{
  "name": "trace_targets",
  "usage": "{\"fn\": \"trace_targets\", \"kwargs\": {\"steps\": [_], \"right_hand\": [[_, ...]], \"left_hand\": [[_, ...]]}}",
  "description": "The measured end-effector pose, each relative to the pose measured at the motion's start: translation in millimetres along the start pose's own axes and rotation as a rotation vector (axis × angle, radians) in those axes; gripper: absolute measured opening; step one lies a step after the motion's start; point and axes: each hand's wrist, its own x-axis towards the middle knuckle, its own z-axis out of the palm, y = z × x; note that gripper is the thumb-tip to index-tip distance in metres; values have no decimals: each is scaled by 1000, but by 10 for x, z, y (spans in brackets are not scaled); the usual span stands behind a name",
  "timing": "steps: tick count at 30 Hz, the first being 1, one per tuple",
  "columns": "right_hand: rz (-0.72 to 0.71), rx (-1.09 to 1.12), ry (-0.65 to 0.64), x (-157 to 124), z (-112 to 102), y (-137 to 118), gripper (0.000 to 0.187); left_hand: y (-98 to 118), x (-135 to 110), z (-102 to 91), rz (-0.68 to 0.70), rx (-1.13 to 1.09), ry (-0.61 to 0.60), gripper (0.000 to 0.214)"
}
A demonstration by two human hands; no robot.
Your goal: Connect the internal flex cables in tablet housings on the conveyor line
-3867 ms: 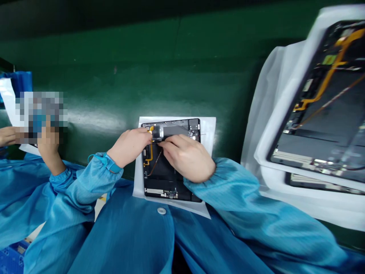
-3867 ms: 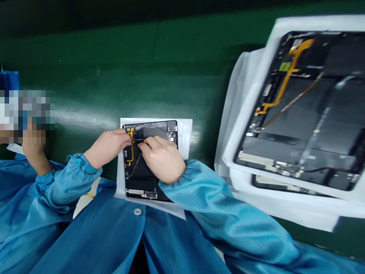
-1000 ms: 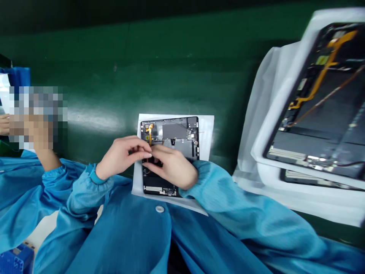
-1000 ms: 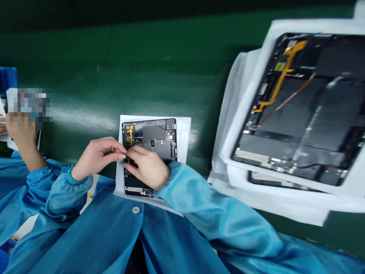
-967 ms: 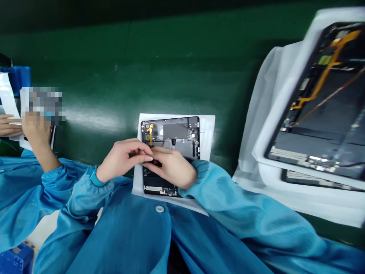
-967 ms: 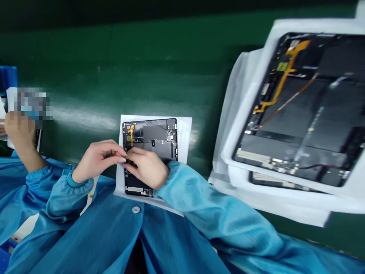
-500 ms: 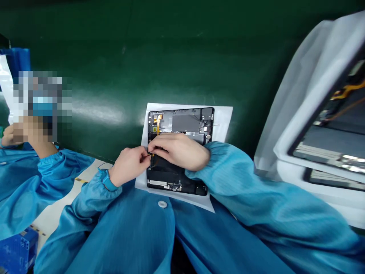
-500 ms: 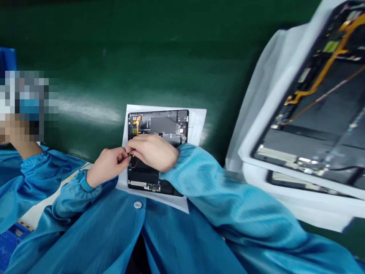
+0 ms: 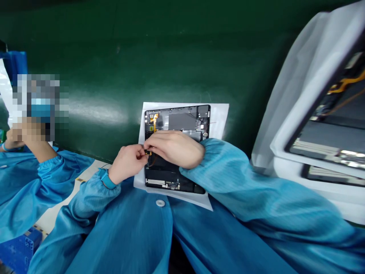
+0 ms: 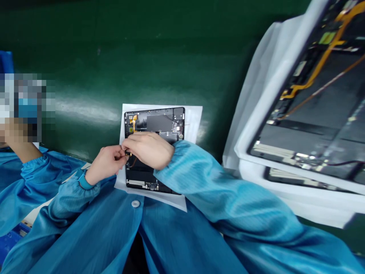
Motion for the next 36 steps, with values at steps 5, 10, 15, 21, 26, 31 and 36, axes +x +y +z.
{"fn": "trace_targets", "kwargs": {"steps": [5,10,15,21,26,31,36], "right_hand": [[18,-91,101,-2,13,-2,26],[35,-108,114,7,26,-12,26],[33,-124,103,14,31,-16,27],[19,-138,137,21,22,17,26],[63,-84,229,93,0,114,22],[75,-10,216,157,-17,170,19],[85,12,218,162,-20,169,19]], "left_hand": [[20,10,13,3,21,27,18],[29,73,-68,13,4,25,19],[58,146,-131,0,-9,4,21],[88,185,-130,-77,-70,-43,21],[74,202,-130,-84,-71,-48,21],[51,241,-165,-32,-47,-4,24],[44,289,-191,-23,-62,-13,24]]}}
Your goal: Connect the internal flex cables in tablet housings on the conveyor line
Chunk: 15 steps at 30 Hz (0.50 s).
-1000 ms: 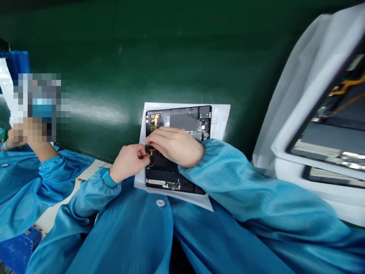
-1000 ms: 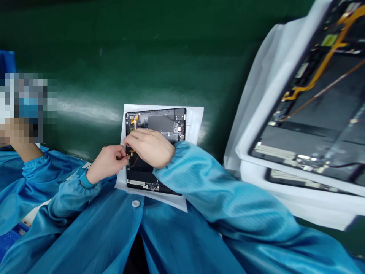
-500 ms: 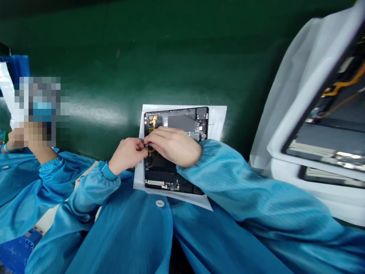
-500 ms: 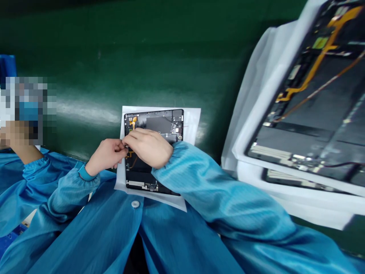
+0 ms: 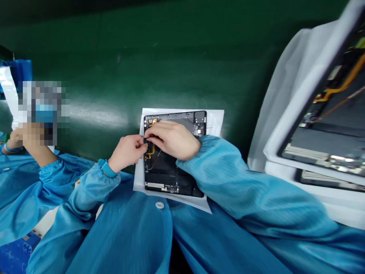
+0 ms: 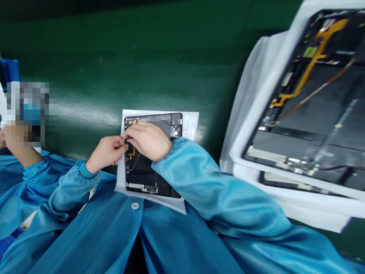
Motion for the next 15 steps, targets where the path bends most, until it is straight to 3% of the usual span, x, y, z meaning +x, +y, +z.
{"fn": "trace_targets", "kwargs": {"steps": [7,15], "right_hand": [[27,13,9,15,11,7,19],[36,19,16,18,8,32,19]], "left_hand": [[10,36,-3,-17,-49,-15,21],[-11,23,72,0,17,153,21]]}}
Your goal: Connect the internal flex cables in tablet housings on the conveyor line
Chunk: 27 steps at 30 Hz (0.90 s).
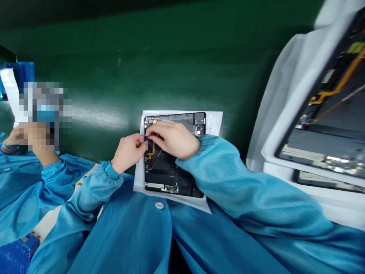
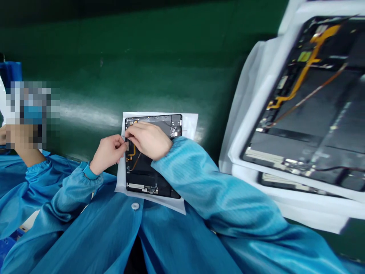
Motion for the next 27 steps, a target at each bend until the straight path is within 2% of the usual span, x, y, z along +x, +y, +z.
{"fn": "trace_targets", "kwargs": {"steps": [6,11,19,23,27], "right_hand": [[-4,-11,-13,15,10,13,19],[-42,-39,-12,-6,-3,11,21],[-128,-430,19,-253,-139,-95,30],[-147,-496,45,-319,-171,-113,31],[-147,-507,62,-326,-190,-102,28]], "left_hand": [[9,32,-13,36,41,11,23],[79,85,-72,104,185,44,23],[214,162,-212,201,492,2,17],[238,261,-270,364,535,-25,8],[232,418,-302,557,481,-130,11]]}}
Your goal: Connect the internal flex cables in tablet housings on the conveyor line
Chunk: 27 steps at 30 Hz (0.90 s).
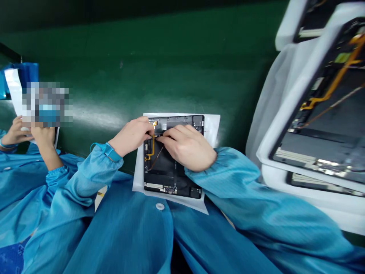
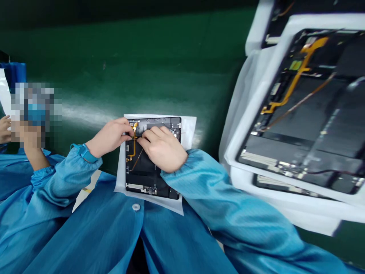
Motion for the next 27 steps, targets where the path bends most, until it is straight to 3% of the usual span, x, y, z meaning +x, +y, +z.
{"fn": "trace_targets", "kwargs": {"steps": [5,16,18,21,22,24,25,27], "right_hand": [[8,-30,15,20,-15,8,26],[-71,-87,-19,51,-73,28,31],[-84,-94,-28,42,-90,26,30],[-71,-95,-43,22,-93,16,26],[-65,-92,-45,14,-88,13,25],[-54,-84,-37,-2,-74,8,24],[-48,-80,-27,-9,-65,7,24],[-39,-63,-5,-24,-47,10,24]], "left_hand": [[-63,83,24,76,-31,0,14],[22,49,112,40,4,32,15],[61,-91,124,-7,-44,126,10],[178,-541,170,-302,-66,252,22],[224,-732,206,-417,-55,198,33],[309,-1093,331,-550,-62,-39,50],[344,-1235,422,-562,-103,-135,53],[400,-1403,648,-550,-241,-218,52]]}}
